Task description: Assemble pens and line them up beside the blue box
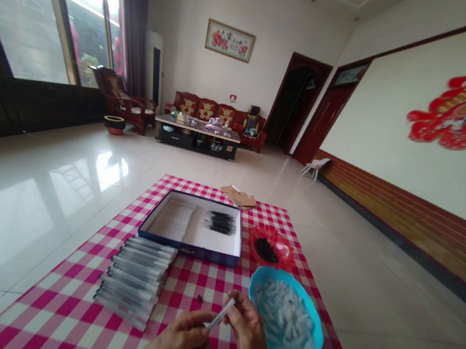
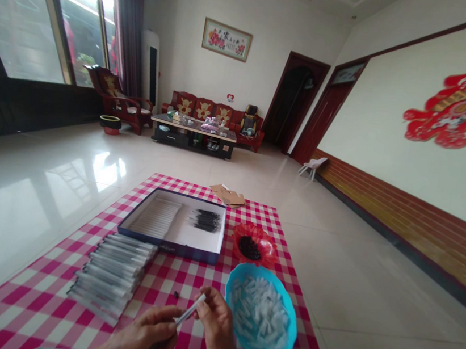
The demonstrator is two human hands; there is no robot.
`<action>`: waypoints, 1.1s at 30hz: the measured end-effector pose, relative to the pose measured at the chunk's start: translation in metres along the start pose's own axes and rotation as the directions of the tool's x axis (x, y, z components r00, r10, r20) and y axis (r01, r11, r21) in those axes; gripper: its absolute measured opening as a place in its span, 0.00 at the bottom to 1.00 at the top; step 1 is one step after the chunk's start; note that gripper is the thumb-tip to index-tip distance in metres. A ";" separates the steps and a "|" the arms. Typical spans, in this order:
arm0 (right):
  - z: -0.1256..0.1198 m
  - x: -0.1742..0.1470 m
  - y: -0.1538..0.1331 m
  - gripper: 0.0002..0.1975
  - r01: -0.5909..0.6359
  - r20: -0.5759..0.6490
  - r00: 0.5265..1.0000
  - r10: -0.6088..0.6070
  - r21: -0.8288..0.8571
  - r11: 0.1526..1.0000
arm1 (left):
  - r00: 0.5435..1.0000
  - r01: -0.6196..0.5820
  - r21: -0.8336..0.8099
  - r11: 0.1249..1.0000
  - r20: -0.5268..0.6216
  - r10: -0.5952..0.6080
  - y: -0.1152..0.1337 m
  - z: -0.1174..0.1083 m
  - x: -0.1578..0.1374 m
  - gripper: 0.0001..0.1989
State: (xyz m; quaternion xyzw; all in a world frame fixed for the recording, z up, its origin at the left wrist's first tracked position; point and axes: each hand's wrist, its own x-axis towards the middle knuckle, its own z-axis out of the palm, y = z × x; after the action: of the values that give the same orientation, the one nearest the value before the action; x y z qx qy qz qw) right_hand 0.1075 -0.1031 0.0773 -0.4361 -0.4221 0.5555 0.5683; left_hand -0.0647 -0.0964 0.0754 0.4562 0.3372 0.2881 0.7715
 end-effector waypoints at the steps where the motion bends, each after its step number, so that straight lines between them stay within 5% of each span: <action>1: 0.000 -0.001 0.000 0.13 -0.003 0.011 1.000 0.003 -0.007 1.000 | 1.000 0.001 0.000 1.000 -0.003 -0.001 0.001 0.000 0.000 0.13; 7: 0.003 -0.002 0.007 0.14 -0.053 0.091 0.994 0.053 -0.004 0.999 | 0.999 0.001 0.012 1.000 -0.039 -0.001 0.003 0.001 -0.001 0.16; 15: 0.006 0.002 0.021 0.14 -0.086 0.036 0.996 0.084 0.047 0.995 | 0.990 -0.045 0.269 0.962 -0.113 0.078 -0.011 -0.009 0.008 0.23; 22: 0.007 0.002 0.024 0.13 -0.132 0.000 0.991 0.132 0.021 0.991 | 0.900 -0.173 0.798 0.578 -0.111 0.422 -0.009 -0.009 0.003 0.18; 29: 0.008 0.000 0.030 0.14 -0.157 -0.043 0.986 0.160 0.076 0.985 | 0.863 -0.140 0.950 0.279 -0.021 0.504 -0.018 -0.015 0.005 0.14; 33: 0.012 -0.001 0.031 0.15 -0.119 -0.039 0.992 0.121 0.061 0.991 | 0.863 -0.167 0.966 0.196 0.047 0.503 -0.007 -0.019 -0.004 0.12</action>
State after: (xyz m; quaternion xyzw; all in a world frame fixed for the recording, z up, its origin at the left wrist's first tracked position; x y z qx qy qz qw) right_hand 0.0878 -0.1032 0.0501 -0.4555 -0.3664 0.5915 0.5554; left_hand -0.0809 -0.0928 0.0636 0.8390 0.4363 0.2528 0.2044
